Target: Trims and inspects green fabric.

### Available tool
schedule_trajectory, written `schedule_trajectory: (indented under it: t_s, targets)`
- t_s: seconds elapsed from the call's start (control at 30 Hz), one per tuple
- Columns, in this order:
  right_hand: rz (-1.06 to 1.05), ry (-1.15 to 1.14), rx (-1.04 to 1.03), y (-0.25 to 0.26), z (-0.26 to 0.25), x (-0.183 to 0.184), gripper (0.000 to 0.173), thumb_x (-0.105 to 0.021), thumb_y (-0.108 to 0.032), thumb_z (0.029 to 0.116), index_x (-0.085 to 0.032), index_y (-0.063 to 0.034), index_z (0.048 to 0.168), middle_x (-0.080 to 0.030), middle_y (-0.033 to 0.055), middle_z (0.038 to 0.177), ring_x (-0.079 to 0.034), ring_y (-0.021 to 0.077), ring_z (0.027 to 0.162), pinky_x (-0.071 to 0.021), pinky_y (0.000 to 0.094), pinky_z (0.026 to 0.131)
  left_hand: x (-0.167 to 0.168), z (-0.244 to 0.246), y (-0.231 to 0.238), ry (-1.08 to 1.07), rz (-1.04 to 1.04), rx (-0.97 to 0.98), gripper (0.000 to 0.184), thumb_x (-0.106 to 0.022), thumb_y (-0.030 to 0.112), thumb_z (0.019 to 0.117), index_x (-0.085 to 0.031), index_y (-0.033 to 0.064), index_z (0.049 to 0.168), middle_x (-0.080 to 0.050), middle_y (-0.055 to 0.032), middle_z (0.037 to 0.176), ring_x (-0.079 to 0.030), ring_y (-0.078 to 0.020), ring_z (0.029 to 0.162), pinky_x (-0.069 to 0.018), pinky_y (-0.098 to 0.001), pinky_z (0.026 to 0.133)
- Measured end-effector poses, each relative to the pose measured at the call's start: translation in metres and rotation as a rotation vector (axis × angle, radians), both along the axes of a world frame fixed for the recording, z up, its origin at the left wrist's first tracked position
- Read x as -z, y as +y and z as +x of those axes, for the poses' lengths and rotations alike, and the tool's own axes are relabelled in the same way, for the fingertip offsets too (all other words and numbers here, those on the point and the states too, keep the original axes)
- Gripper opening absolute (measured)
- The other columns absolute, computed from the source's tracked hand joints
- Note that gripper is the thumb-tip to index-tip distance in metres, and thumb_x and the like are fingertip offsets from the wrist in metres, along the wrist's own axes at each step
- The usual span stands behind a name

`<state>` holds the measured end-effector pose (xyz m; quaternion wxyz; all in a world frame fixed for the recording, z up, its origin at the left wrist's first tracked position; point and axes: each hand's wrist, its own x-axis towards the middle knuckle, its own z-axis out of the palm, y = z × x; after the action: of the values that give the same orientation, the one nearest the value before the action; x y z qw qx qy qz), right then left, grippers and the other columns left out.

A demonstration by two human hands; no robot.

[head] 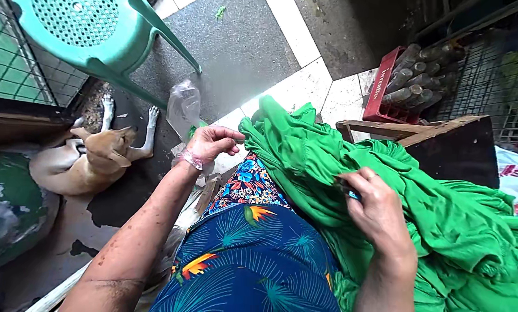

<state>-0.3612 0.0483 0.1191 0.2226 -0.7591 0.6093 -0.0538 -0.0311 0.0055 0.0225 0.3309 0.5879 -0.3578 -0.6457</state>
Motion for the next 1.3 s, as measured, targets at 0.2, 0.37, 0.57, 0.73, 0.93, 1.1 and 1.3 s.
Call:
schedule_trajectory:
  t_s: [0.2, 0.37, 0.57, 0.73, 0.93, 1.1, 1.3]
  targets:
    - [0.302, 0.200, 0.125, 0.019, -0.014, 0.008, 0.022, -0.060, 0.006, 0.0904, -0.073, 0.0024, 0.108, -0.067, 0.0282, 0.109, -0.069, 0.0480, 0.092, -0.0518, 0.0659, 0.075, -0.005, -0.031, -0.001, -0.059, -0.045, 0.234, 0.020, -0.051, -0.005, 0.0947, -0.070, -0.0041, 0.102, -0.072, -0.0005, 0.087, -0.066, -0.0007, 0.071, -0.0568, -0.0201, 0.073]
    - [0.250, 0.111, 0.151, 0.018, -0.018, 0.012, 0.019, -0.060, 0.005, 0.0912, -0.073, 0.0035, 0.106, -0.068, 0.0258, 0.105, -0.069, 0.0455, 0.090, -0.0520, 0.0653, 0.075, -0.002, -0.061, 0.013, -0.049, -0.155, 0.421, 0.017, -0.060, 0.002, 0.0944, -0.073, -0.0018, 0.105, -0.070, -0.0079, 0.101, -0.066, -0.0073, 0.077, -0.0577, -0.0254, 0.073]
    - [-0.025, -0.212, 0.133, 0.019, -0.024, 0.020, 0.015, -0.058, -0.003, 0.0924, -0.070, 0.0029, 0.099, -0.067, 0.0179, 0.106, -0.067, 0.0271, 0.095, -0.0547, 0.0431, 0.080, -0.003, -0.085, 0.030, -0.103, -0.371, 0.442, 0.034, -0.077, 0.002, 0.0836, -0.066, -0.0012, 0.116, -0.068, -0.0101, 0.095, -0.064, -0.0096, 0.074, -0.0551, -0.0248, 0.069]
    - [-0.010, -0.497, 0.168, 0.011, -0.008, 0.009, 0.013, -0.053, -0.007, 0.1011, -0.064, -0.0007, 0.105, -0.063, 0.0014, 0.091, -0.058, -0.0027, 0.081, -0.0469, 0.0129, 0.074, -0.007, -0.101, 0.028, -0.334, -0.628, 0.460, 0.022, -0.073, 0.001, 0.0873, -0.070, -0.0079, 0.107, -0.067, -0.0204, 0.088, -0.066, -0.0266, 0.072, -0.0565, -0.0378, 0.069]
    - [-0.033, -0.310, 0.444, 0.010, -0.017, 0.007, 0.012, -0.062, -0.015, 0.1007, -0.061, -0.0039, 0.106, -0.053, -0.0031, 0.078, -0.047, -0.0013, 0.063, -0.0415, 0.0170, 0.060, -0.038, -0.079, 0.003, -0.164, -0.327, 0.562, 0.013, -0.070, 0.015, 0.0952, -0.073, 0.0032, 0.091, -0.068, -0.0020, 0.086, -0.060, -0.0028, 0.076, -0.0503, -0.0230, 0.073]
    - [-0.008, 0.041, 0.393, 0.011, -0.013, 0.028, 0.019, -0.067, -0.008, 0.0971, -0.064, 0.0048, 0.110, -0.068, 0.0247, 0.082, -0.067, 0.0449, 0.073, -0.0496, 0.0642, 0.065, -0.030, -0.085, 0.003, -0.234, -0.220, 0.501, 0.014, -0.068, 0.014, 0.0977, -0.073, 0.0012, 0.096, -0.068, -0.0051, 0.085, -0.060, -0.0064, 0.072, -0.0509, -0.0266, 0.070]
    - [-0.005, 0.043, 0.387, 0.011, -0.016, 0.028, 0.018, -0.067, -0.010, 0.0979, -0.063, 0.0037, 0.110, -0.067, 0.0225, 0.081, -0.067, 0.0419, 0.072, -0.0507, 0.0616, 0.064, -0.023, -0.103, 0.019, -0.159, -0.730, 0.352, 0.013, -0.071, 0.007, 0.0909, -0.076, -0.0001, 0.100, -0.069, -0.0091, 0.089, -0.064, -0.0072, 0.076, -0.0547, -0.0203, 0.071]
